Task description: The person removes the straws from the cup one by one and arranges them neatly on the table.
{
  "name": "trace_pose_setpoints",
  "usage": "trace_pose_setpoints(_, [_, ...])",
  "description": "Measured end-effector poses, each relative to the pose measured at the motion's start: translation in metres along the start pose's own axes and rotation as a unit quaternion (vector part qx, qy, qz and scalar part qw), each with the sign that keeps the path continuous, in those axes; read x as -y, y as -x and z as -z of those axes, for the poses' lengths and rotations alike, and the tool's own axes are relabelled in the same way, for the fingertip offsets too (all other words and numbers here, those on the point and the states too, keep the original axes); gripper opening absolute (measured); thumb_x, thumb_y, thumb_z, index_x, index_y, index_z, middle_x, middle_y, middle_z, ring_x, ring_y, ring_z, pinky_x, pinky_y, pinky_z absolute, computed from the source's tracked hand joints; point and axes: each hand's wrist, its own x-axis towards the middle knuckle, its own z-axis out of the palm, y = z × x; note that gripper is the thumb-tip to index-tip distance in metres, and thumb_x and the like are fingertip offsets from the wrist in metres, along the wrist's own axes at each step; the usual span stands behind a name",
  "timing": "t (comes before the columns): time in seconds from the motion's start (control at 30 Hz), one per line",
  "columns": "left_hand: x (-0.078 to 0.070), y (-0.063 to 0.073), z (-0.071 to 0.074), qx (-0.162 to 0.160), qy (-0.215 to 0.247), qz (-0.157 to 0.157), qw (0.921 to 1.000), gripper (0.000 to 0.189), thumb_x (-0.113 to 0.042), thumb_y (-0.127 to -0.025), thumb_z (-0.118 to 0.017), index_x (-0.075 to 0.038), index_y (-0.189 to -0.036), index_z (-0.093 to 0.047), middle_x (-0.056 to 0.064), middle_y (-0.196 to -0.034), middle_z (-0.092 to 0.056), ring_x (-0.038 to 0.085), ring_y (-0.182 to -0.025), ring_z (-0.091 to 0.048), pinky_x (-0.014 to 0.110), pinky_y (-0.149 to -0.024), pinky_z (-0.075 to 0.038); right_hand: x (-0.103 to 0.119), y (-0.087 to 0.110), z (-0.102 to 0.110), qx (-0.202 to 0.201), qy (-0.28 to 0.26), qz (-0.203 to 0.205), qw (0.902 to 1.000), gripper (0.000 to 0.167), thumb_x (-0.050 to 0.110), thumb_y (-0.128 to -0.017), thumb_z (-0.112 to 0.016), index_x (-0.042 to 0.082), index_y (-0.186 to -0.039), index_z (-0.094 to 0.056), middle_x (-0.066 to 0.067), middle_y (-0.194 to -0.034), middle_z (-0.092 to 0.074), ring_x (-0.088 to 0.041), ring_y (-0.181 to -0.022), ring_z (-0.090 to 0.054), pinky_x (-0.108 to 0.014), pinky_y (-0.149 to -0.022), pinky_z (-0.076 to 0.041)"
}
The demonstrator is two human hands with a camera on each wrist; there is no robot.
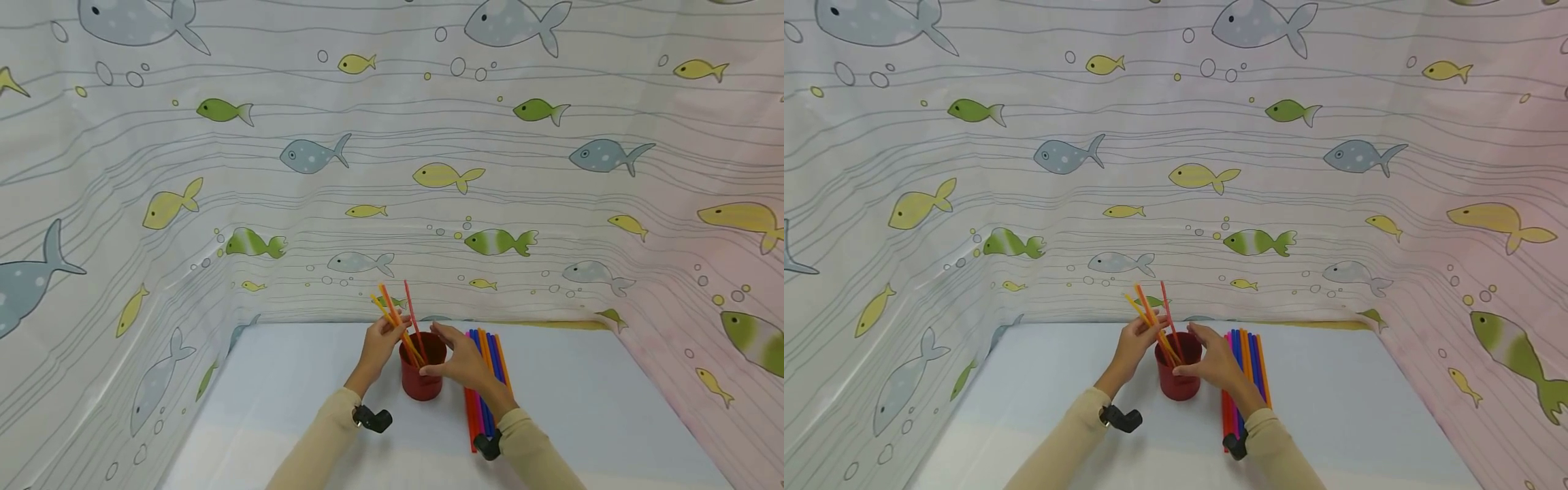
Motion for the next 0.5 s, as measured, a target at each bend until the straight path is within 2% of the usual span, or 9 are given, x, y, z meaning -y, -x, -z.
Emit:
trace_pose_setpoints(0.17, [0.007,0.004,0.005,-0.006,0.000,0.004,1.0000,0.039,-0.020,-0.097,-0.063,-0.004,-0.132,-0.056,0.011,-0.126,-0.063,0.024,-0.119,-0.059,0.030,-0.096,-0.052,-0.001,0.000,0.000,0.001,0.007,-0.002,1.0000,0.101,0.037,-0.063,-0.093,0.013,-0.148,-0.043,-0.002,-0.141,-0.052,-0.023,-0.133,-0.046,-0.043,-0.105,-0.043])
trace_pose_setpoints(0.37, [0.011,0.015,0.009,-0.019,0.017,-0.019,0.9995,0.047,-0.024,-0.091,-0.071,-0.002,-0.130,-0.055,0.014,-0.123,-0.061,0.021,-0.115,-0.060,0.031,-0.093,-0.054,-0.001,0.000,0.001,0.003,0.000,0.001,1.0000,0.104,0.043,-0.061,-0.092,0.012,-0.147,-0.044,-0.002,-0.141,-0.052,-0.024,-0.133,-0.046,-0.044,-0.105,-0.044])
trace_pose_setpoints(0.5, [0.012,0.018,0.013,-0.027,0.043,-0.040,0.9979,0.043,-0.022,-0.092,-0.070,-0.002,-0.127,-0.056,0.015,-0.123,-0.061,0.024,-0.111,-0.062,0.034,-0.092,-0.055,-0.001,0.000,0.001,0.003,-0.003,-0.001,1.0000,0.104,0.044,-0.060,-0.092,0.013,-0.147,-0.044,-0.002,-0.141,-0.052,-0.025,-0.133,-0.046,-0.044,-0.104,-0.044])
